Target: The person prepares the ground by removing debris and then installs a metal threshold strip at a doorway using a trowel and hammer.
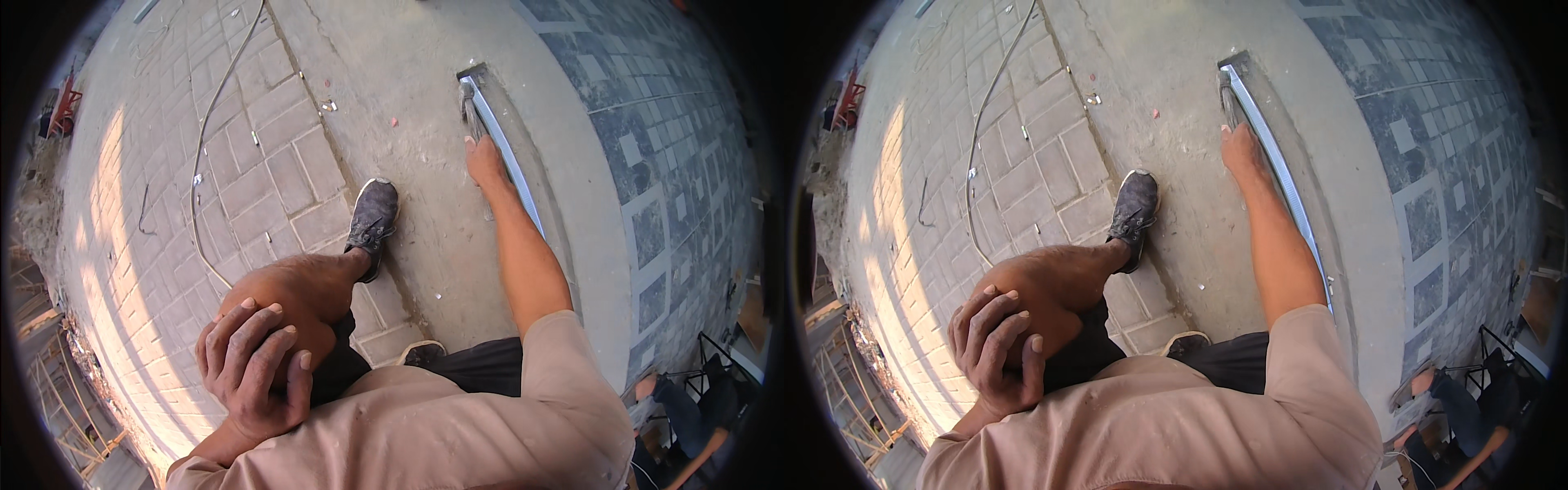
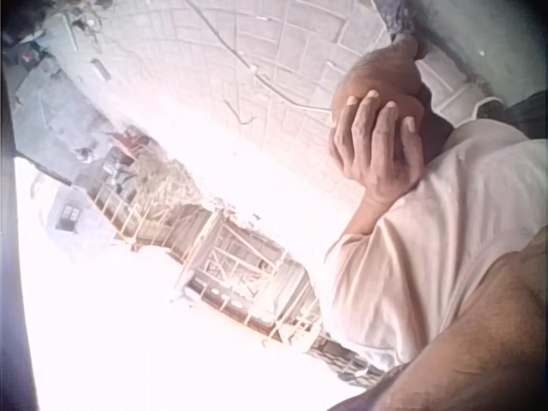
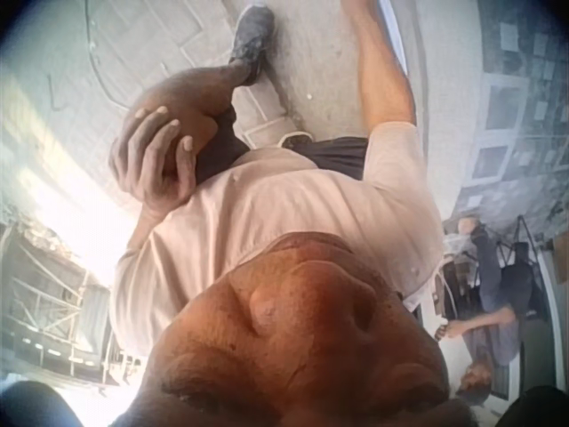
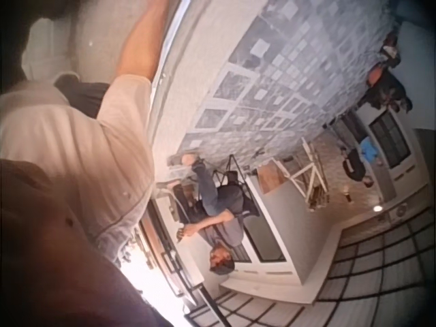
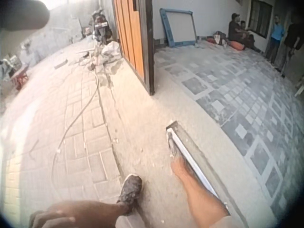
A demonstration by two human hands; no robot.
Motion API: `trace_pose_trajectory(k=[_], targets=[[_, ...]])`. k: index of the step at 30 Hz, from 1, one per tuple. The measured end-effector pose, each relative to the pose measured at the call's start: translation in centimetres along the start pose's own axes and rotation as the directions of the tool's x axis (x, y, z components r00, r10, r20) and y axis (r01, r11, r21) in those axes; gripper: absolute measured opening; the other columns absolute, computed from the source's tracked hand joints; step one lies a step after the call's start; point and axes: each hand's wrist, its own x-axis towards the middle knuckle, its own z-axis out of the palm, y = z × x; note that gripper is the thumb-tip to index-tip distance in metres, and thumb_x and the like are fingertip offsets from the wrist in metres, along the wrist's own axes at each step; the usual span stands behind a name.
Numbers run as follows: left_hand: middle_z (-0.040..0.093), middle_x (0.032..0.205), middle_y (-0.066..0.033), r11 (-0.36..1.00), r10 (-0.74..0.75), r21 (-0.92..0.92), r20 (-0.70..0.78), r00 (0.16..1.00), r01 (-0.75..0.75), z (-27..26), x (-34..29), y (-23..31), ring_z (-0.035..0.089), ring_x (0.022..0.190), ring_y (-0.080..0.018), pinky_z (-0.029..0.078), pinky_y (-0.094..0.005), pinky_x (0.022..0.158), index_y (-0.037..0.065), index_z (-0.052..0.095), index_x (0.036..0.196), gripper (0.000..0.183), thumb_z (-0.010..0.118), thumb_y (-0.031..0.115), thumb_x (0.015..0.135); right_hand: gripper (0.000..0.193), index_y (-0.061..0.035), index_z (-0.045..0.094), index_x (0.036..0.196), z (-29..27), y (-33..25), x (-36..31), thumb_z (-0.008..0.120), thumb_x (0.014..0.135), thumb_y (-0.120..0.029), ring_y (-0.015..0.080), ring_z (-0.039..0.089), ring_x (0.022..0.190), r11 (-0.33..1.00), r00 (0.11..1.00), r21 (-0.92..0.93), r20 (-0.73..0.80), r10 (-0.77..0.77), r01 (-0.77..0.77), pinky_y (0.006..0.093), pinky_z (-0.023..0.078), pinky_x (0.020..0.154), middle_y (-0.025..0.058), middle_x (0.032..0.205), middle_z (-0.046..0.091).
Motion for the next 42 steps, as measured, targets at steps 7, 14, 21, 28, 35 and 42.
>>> trace_pose_trajectory(k=[7,14,21,28,35,42], targets=[[0.071,0.104,-0.0086,0.999,-0.033,0.018,0.002,0.999,0.033,-0.1,0.0,0.1,0.064,0.109,-0.0325,0.043,-0.0467,0.096,0.010,0.071,0.093,0.021,0.070,0.017,0.074,0.042,0.0058,0.053,0.106,1.0,-2.8,0.3,0.053,0.101,-0.036,0.0535,0.063,0.092,0.993,0.999,0.113,-0.038,0.021,-0.017,0.0569,0.051,0.079,0.0383,0.095,0.064],[0.072,0.104,-0.0092,0.998,-0.063,0.008,0.007,0.998,0.063,-0.3,-0.5,0.4,0.064,0.108,-0.0330,0.044,-0.0467,0.095,0.010,0.071,0.093,0.021,0.070,0.017,0.073,0.041,0.0091,0.059,0.108,-0.2,-5.5,0.5,0.056,0.099,-0.031,0.0511,0.066,0.093,0.990,0.996,0.119,-0.035,0.083,-0.078,0.0518,0.054,0.081,0.0347,0.103,0.066],[0.072,0.104,-0.0090,0.998,-0.058,-0.022,-0.031,0.998,0.057,-0.2,-0.9,0.3,0.065,0.106,-0.0330,0.044,-0.0461,0.094,0.010,0.072,0.093,0.022,0.071,0.018,0.072,0.041,0.0113,0.057,0.103,0.9,-3.7,1.8,0.056,0.100,-0.030,0.0486,0.068,0.079,0.995,0.992,0.063,0.104,0.073,-0.080,0.0507,0.056,0.064,0.0329,0.097,0.067],[0.072,0.104,-0.0094,0.999,0.001,-0.038,-0.034,0.999,-0.002,-0.4,-0.6,-0.5,0.065,0.107,-0.0336,0.044,-0.0461,0.095,0.010,0.071,0.093,0.021,0.070,0.020,0.074,0.044,0.0119,0.053,0.112,-0.8,-6.9,2.1,0.055,0.100,-0.030,0.0524,0.066,0.082,0.868,0.853,0.224,0.404,0.331,-0.443,0.0528,0.055,0.074,0.0344,0.091,0.066],[0.072,0.106,-0.0107,0.963,0.208,-0.186,0.038,0.977,-0.198,1.1,4.1,0.8,0.065,0.106,-0.0341,0.044,-0.0453,0.095,0.009,0.071,0.097,0.025,0.072,0.023,0.076,0.045,0.0059,0.056,0.118,-2.6,-1.2,-5.8,0.055,0.099,-0.035,0.0480,0.062,0.110,0.960,0.894,-0.008,0.362,0.264,-0.281,0.0526,0.049,0.095,0.0317,0.113,0.065],[0.070,0.101,-0.0175,0.631,0.568,-0.761,0.584,0.580,0.149,7.5,18.6,5.5,0.065,0.102,-0.0279,0.047,-0.0370,0.094,-0.003,0.070,0.103,0.043,0.078,0.034,0.082,0.039,0.0071,0.060,0.112,-11.5,3.3,-22.4,0.058,0.091,-0.026,0.0443,0.065,0.105,0.850,0.729,0.091,0.566,0.384,-0.519,0.0497,0.051,0.092,0.0314,0.108,0.066]])
